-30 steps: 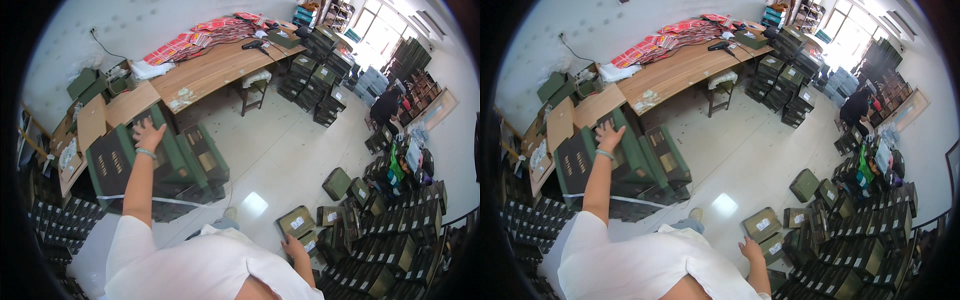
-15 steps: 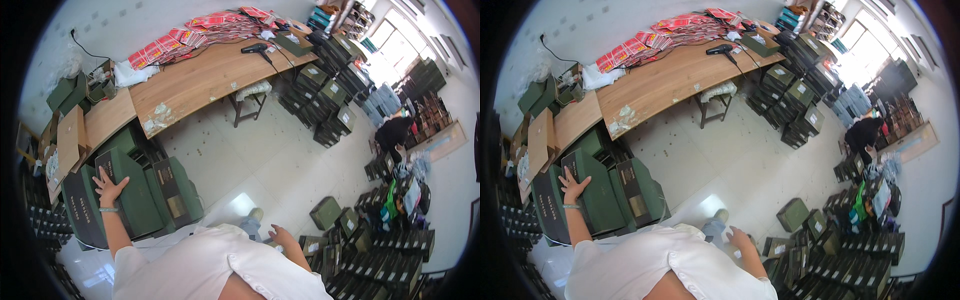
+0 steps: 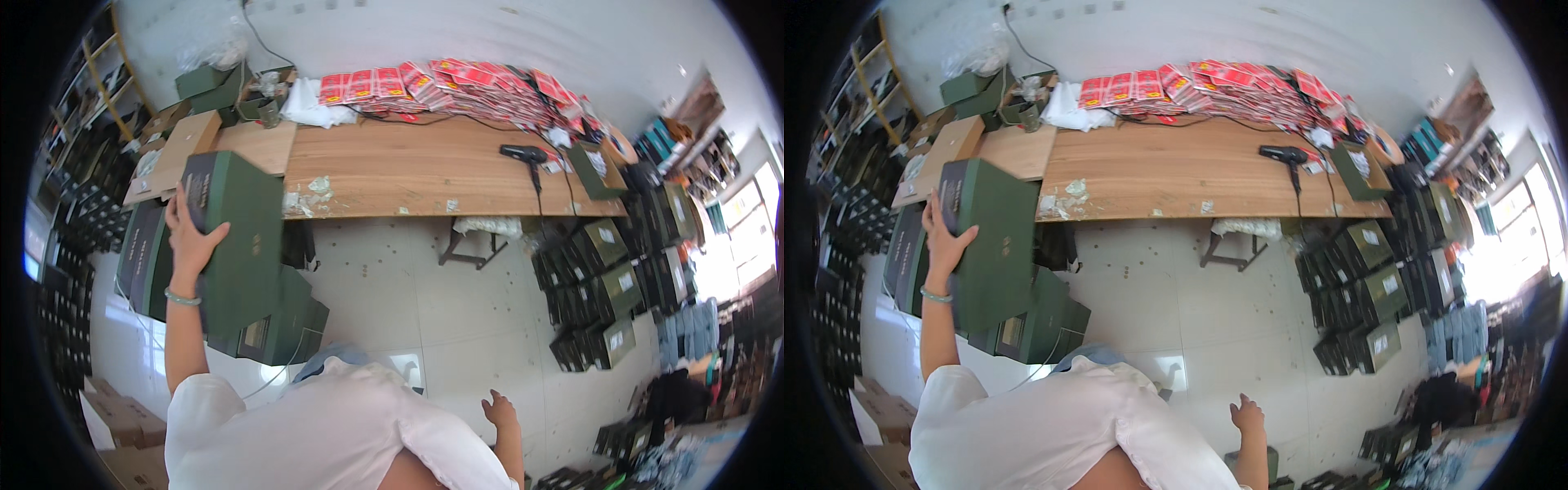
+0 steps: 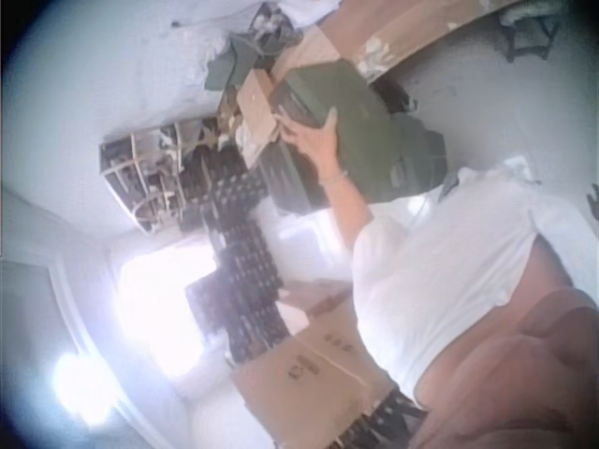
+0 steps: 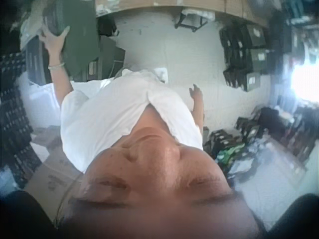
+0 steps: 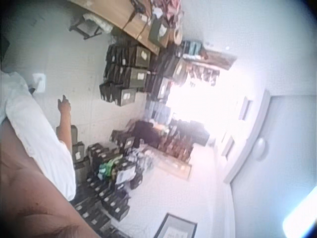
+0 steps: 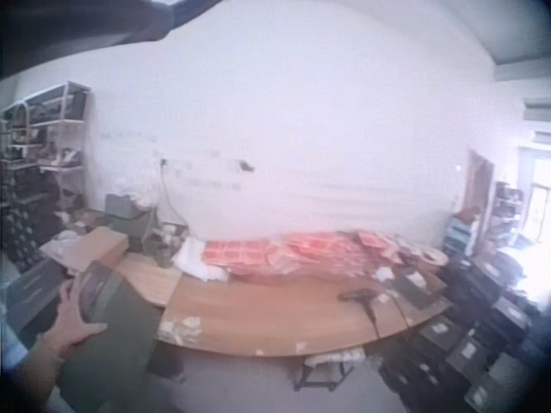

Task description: The person selects shipping labels from a box, places them on green shoe boxes, and packs shoes into the boxes with tissue paper and red cards. They then seal the boxes using a heat gun and stack them on a table.

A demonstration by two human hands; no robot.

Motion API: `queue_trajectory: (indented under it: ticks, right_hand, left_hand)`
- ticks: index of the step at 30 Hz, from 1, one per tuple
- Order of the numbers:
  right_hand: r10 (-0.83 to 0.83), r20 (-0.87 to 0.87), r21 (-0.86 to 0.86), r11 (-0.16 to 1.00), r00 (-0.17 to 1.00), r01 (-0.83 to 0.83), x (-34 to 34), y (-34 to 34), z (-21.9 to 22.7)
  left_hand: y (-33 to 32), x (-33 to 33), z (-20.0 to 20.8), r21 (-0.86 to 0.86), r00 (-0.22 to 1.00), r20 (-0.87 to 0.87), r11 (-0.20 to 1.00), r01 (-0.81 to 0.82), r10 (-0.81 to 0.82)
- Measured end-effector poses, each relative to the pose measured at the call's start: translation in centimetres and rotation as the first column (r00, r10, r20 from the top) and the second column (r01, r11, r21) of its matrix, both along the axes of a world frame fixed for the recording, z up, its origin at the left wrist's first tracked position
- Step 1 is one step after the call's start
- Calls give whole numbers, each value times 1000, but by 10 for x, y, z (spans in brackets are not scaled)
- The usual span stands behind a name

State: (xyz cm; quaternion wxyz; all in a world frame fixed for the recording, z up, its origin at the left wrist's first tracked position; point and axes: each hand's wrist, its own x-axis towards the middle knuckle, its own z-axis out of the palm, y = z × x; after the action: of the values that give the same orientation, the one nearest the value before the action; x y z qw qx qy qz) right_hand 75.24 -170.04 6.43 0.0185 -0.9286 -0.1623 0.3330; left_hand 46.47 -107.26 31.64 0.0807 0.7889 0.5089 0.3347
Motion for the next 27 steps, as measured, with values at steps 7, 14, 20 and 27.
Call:
queue_trajectory:
  ticks: [7, 14, 20, 27]
  right_hand:
    - [95, 21, 358, 929, 995, -96, 130, 135, -12]
    - [197, 68, 536, 820, 978, -202, 234, 317, 18]
    - [119, 53, 833, 542, 992, -109, 321, 447, 38]
    - [-17, -666, 742, 93, 746, 664, 493, 534, 0]
  left_hand:
    - [5, 146, -53, 76, 920, 348, 984, 164, -180]
    - [53, 306, -116, 405, 851, -8, 776, 482, -525]
    - [88, 390, -160, 426, 643, -60, 563, 708, -764]
    - [115, 475, -175, 413, 379, 95, 383, 826, -921]
